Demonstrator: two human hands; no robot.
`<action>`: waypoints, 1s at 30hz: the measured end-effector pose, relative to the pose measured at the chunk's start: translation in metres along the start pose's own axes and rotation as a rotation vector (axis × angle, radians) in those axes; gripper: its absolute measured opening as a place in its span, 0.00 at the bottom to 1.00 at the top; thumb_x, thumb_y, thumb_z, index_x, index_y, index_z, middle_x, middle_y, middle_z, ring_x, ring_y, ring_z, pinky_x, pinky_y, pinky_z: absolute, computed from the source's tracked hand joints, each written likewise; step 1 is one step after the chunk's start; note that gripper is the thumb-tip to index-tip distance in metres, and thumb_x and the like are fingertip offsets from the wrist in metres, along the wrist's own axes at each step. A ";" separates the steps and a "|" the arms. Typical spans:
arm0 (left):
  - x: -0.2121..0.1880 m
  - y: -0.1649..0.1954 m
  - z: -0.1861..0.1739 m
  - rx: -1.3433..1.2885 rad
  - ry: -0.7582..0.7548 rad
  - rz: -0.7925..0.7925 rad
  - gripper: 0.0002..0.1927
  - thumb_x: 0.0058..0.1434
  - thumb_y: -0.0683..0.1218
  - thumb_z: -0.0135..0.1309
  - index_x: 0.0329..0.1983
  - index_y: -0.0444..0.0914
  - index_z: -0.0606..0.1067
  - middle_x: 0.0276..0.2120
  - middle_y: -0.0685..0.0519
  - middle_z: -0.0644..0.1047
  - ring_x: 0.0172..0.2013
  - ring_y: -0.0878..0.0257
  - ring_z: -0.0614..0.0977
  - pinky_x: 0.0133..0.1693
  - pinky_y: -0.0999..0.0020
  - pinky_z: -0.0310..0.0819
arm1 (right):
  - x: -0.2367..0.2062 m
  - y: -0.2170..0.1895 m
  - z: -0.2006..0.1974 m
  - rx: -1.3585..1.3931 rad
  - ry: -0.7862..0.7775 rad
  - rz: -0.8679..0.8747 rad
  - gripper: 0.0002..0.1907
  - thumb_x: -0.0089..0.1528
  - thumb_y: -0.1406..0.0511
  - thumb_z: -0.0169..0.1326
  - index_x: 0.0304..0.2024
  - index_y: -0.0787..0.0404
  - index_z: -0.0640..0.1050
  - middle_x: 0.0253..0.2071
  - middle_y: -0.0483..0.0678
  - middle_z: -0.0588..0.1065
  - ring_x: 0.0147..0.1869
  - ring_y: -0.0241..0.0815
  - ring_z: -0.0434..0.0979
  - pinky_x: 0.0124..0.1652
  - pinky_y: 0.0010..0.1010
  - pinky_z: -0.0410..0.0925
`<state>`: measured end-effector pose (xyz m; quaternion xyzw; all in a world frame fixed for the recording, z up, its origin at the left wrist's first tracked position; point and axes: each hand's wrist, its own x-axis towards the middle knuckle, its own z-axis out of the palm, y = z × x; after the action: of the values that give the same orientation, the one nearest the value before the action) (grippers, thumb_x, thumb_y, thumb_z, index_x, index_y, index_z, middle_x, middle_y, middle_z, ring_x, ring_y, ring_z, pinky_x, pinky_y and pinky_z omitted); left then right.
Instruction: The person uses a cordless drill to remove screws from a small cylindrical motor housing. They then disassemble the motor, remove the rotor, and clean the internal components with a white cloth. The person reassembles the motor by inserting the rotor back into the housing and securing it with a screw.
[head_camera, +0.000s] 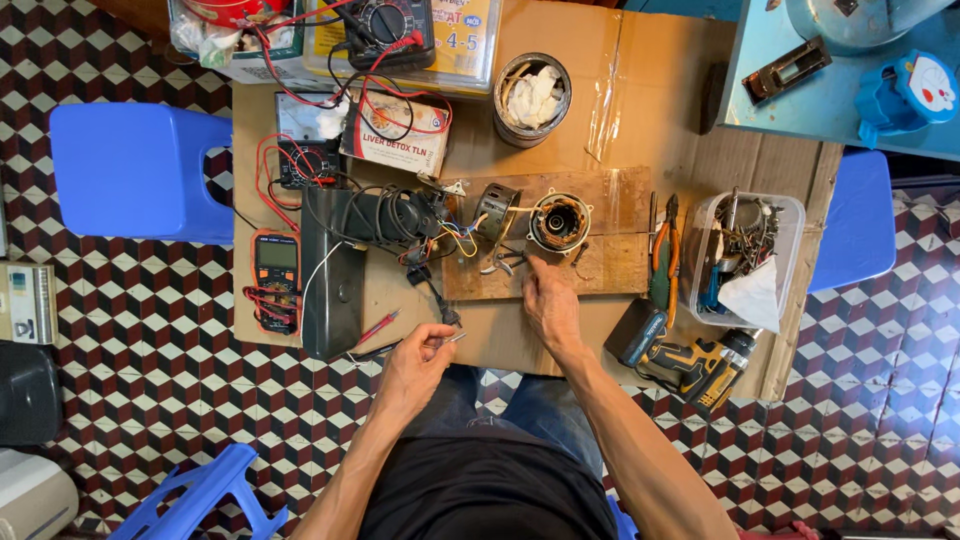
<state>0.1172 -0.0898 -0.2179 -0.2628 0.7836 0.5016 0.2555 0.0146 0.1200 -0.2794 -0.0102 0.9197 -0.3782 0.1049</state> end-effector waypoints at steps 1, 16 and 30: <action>-0.001 -0.001 0.001 -0.015 -0.008 0.004 0.17 0.61 0.49 0.57 0.52 0.39 0.79 0.30 0.51 0.83 0.31 0.64 0.83 0.38 0.69 0.77 | -0.001 0.000 0.002 -0.002 0.022 -0.005 0.18 0.64 0.68 0.53 0.57 0.61 0.77 0.40 0.61 0.78 0.44 0.60 0.78 0.44 0.46 0.70; 0.012 0.041 0.038 -0.547 -0.211 -0.157 0.18 0.63 0.46 0.57 0.52 0.32 0.77 0.36 0.50 0.82 0.36 0.67 0.83 0.43 0.74 0.78 | 0.019 0.033 -0.031 0.074 0.296 0.534 0.16 0.62 0.57 0.60 0.41 0.64 0.79 0.34 0.56 0.79 0.39 0.55 0.79 0.42 0.43 0.70; 0.026 0.114 0.068 -0.996 -0.645 -0.153 0.18 0.69 0.47 0.50 0.56 0.31 0.73 0.45 0.46 0.81 0.43 0.62 0.83 0.49 0.68 0.79 | -0.071 -0.014 -0.135 0.982 0.002 0.520 0.12 0.65 0.66 0.57 0.45 0.70 0.81 0.39 0.51 0.80 0.40 0.35 0.78 0.42 0.26 0.72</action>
<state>0.0313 0.0093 -0.1860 -0.2412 0.3161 0.8431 0.3619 0.0560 0.2109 -0.1632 0.2675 0.6076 -0.7243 0.1864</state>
